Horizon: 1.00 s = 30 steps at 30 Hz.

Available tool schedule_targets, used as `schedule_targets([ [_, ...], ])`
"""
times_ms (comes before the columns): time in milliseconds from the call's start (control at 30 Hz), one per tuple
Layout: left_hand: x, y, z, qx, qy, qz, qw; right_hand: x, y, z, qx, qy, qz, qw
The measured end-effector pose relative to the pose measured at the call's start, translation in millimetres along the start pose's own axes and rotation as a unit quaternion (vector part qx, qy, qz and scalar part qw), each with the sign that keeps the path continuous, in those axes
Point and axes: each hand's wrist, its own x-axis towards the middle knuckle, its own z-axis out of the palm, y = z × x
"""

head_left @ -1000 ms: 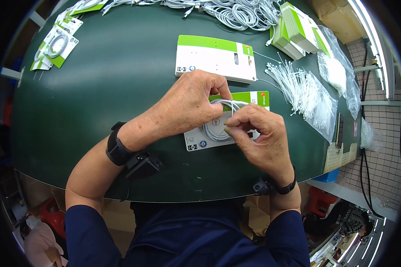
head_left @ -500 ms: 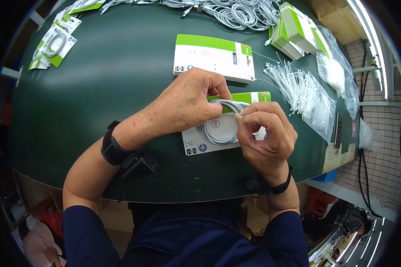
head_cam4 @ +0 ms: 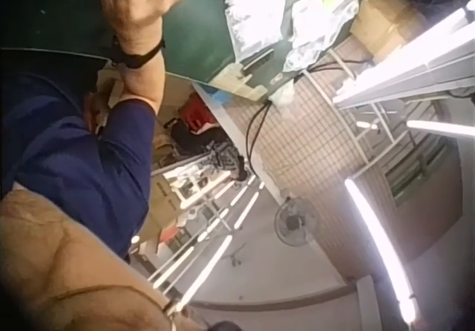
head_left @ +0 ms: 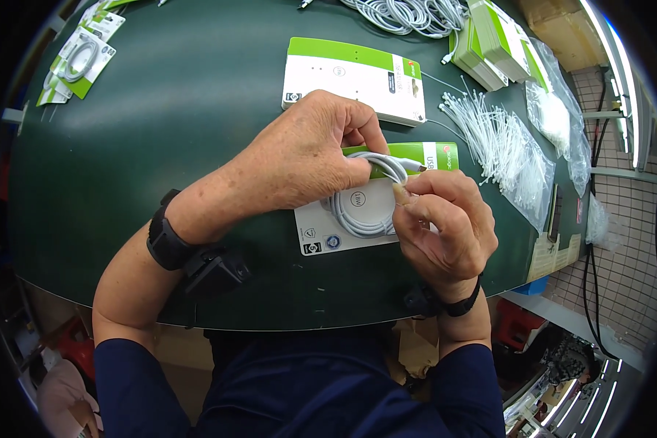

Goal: The person packages a cable by placing it onto a card and threading a zip tie through the card and around the cable. After tightening the zip tie, the person repeats the process with a second zip tie on the other side of the cable.

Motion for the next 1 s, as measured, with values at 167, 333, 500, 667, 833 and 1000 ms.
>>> schedule_targets([
  [167,-0.7,-1.9,1.7,-0.026,0.027,0.003,0.999,0.5,-0.8,-0.2,0.011,-0.003,0.006,1.000],
  [333,-0.3,-0.3,-0.7,-0.017,0.007,-0.007,1.000,-2.7,-3.4,-5.5,-0.012,-0.042,0.038,0.998],
  [500,-0.5,3.0,-1.4,-0.008,-0.003,-0.021,1.000,-3.1,-4.1,-7.1,-0.015,-0.048,0.032,0.998],
  [667,-0.5,2.1,-0.4,0.000,-0.001,-0.008,1.000,-3.2,-3.2,-7.1,-0.007,-0.049,0.035,0.998],
  [833,0.0,-0.9,-2.1,-0.001,0.000,-0.007,1.000,-2.9,-3.2,-3.6,-0.009,-0.043,0.039,0.998],
  [1000,0.0,2.8,-1.0,-0.007,-0.002,-0.007,1.000,-2.3,-2.8,-5.4,-0.006,-0.041,0.032,0.999],
])
